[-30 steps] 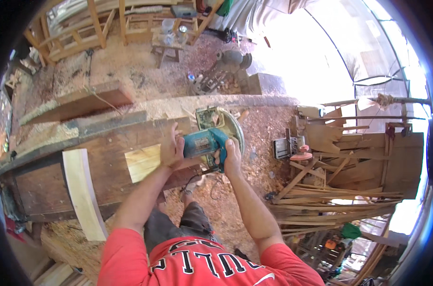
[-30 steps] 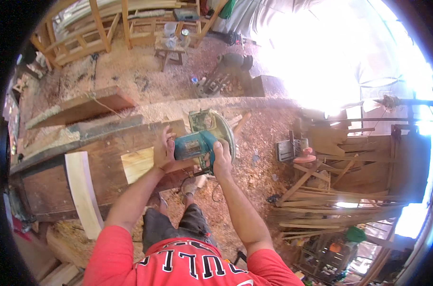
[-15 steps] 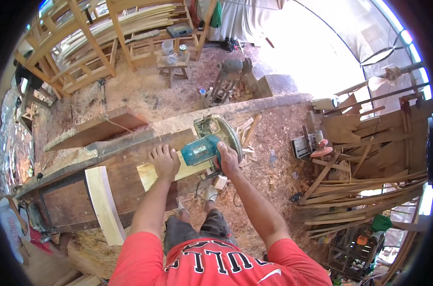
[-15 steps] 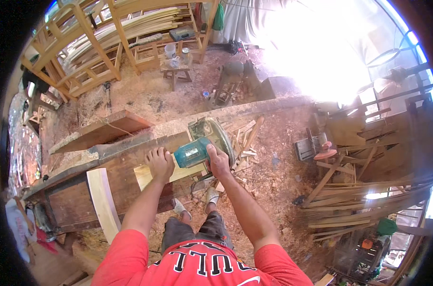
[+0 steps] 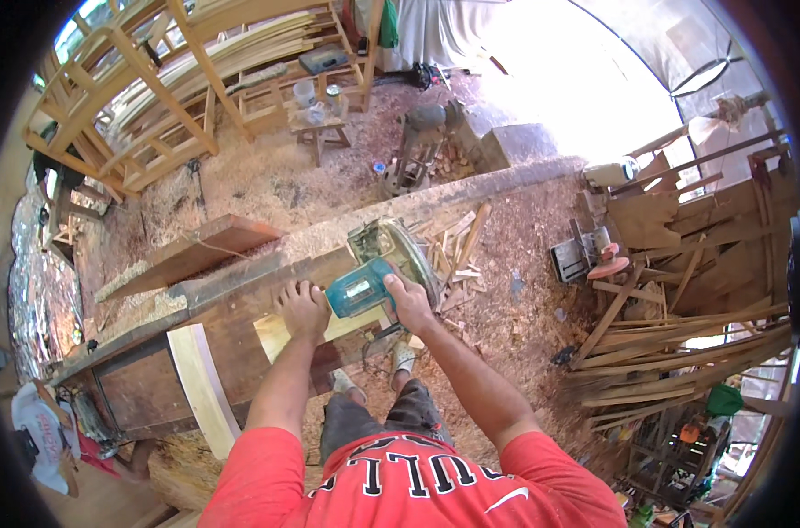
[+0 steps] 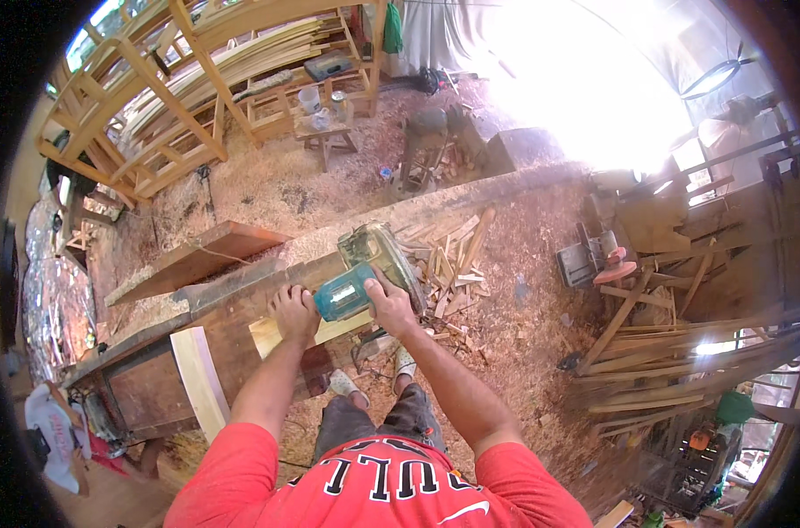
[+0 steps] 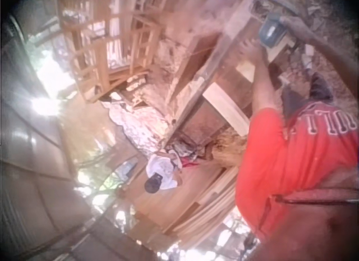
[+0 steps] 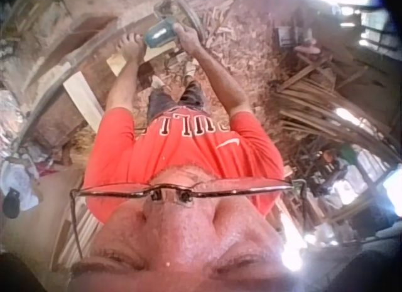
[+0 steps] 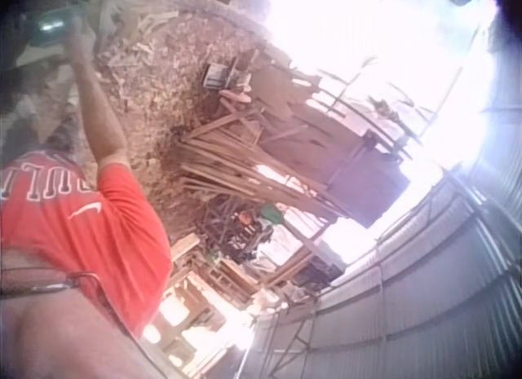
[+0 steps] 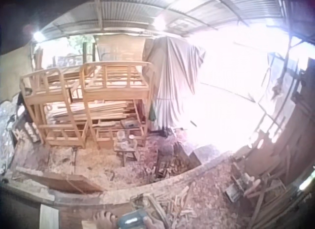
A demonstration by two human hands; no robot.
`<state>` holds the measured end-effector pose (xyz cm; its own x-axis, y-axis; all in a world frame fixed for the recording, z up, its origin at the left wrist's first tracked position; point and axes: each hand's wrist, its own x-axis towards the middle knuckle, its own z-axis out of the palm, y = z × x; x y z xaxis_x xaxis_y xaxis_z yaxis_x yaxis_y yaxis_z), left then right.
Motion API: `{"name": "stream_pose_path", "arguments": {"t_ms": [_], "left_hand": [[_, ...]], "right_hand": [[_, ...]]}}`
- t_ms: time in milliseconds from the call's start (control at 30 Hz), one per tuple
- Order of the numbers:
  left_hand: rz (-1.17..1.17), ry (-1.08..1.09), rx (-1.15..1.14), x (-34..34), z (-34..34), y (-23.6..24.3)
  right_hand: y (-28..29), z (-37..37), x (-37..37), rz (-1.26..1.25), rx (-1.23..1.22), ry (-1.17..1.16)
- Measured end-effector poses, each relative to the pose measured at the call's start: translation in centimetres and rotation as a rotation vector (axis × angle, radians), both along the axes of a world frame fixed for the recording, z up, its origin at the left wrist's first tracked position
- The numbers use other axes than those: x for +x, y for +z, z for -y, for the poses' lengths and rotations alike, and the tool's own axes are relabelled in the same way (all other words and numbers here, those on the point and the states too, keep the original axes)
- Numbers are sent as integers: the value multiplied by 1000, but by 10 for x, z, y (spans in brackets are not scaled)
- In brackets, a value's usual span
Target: The person measures a wooden plank using a framing square and then cuts along the marked line with a circular saw.
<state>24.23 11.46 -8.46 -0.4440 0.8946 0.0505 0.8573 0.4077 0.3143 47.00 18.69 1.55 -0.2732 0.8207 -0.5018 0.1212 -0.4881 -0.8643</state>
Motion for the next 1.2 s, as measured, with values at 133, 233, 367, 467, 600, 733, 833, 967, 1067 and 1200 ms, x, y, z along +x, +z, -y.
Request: {"name": "stream_pose_path", "arguments": {"t_ms": [133,233,367,467,600,733,833,967,1067,1200], "left_hand": [[-39,-2,33,-1,-1,-6],[-30,3,15,-2,2,-9],[-38,4,13,-3,2,-11],[-18,-1,-4,-4,2,-12],[-22,7,10,-2,1,-12],[-10,17,13,0,1,-11],[-20,23,35,-4,2,-12],[-31,11,55,-4,2,-13],[-1,9,38,-2,0,-15],[-27,14,81,-6,0,-20]], "right_hand": [[-3,0,0,10,78,8],[-3,0,0,6,76,15],[3,-1,0,-14,29,28],[3,0,0,-21,42,15],[-1,0,0,-36,35,-6],[-3,0,3,-20,56,13],[11,-4,1,-71,2,46],[7,-6,3,-209,-59,52],[2,-5,5,-85,47,49],[-2,5,26,-104,61,-78]]}}
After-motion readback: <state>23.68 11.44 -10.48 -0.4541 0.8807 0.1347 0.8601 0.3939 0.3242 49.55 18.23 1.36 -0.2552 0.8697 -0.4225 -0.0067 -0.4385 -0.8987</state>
